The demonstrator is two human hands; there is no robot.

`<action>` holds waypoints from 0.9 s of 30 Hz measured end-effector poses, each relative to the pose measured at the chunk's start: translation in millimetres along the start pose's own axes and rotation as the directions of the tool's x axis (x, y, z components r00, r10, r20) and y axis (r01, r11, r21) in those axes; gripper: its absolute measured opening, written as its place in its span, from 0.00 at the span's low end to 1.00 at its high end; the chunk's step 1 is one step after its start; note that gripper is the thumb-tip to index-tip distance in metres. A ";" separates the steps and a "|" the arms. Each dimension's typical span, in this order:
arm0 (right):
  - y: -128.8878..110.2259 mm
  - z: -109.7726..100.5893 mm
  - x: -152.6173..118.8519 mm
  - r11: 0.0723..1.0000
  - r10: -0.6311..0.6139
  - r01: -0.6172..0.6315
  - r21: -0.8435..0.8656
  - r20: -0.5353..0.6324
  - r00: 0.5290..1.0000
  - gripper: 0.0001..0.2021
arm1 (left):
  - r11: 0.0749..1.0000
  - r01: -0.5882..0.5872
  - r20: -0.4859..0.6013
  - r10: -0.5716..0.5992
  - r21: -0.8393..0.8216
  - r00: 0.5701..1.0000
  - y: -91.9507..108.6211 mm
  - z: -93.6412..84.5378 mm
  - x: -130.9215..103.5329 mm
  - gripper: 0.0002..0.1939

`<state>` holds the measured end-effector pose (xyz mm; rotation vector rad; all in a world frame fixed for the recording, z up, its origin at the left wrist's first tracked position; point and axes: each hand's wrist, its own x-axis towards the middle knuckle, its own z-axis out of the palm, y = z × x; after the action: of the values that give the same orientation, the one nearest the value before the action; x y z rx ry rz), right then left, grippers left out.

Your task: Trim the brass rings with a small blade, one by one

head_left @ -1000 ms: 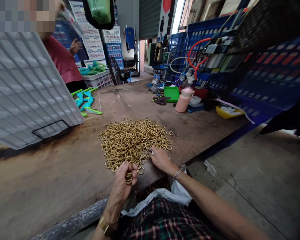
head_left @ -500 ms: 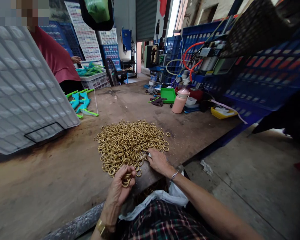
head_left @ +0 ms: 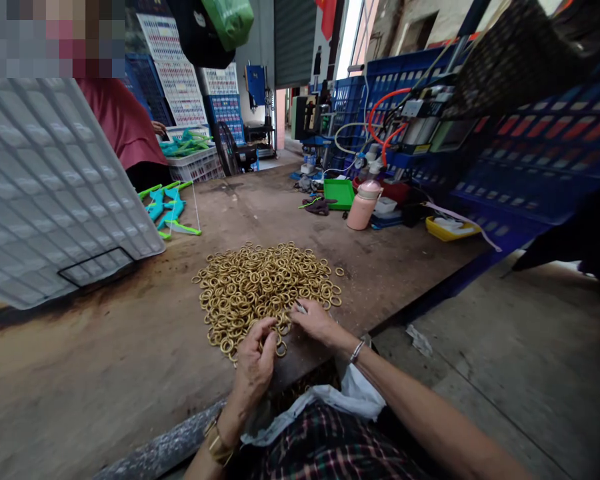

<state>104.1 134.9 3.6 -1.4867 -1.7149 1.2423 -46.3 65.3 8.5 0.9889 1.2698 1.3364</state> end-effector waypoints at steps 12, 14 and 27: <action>-19.3 2.1 -14.1 0.837 0.157 -0.354 0.417 0.437 0.886 0.07 | 0.903 -0.332 0.256 0.265 0.271 0.930 11.5 -6.4 16.1 0.07; -18.0 3.5 -12.3 0.868 0.150 -0.285 0.406 0.333 0.931 0.08 | 0.921 -0.275 0.179 0.232 0.276 0.956 10.3 -6.1 14.7 0.06; -27.0 16.3 -22.6 0.948 -0.316 0.311 -0.070 -0.079 0.946 0.09 | 0.898 -0.186 0.087 0.164 0.398 0.983 3.5 -5.7 12.7 0.10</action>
<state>83.4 109.6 24.4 -1.2192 -1.8527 0.9532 -54.4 76.9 10.3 1.4475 1.4803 1.1928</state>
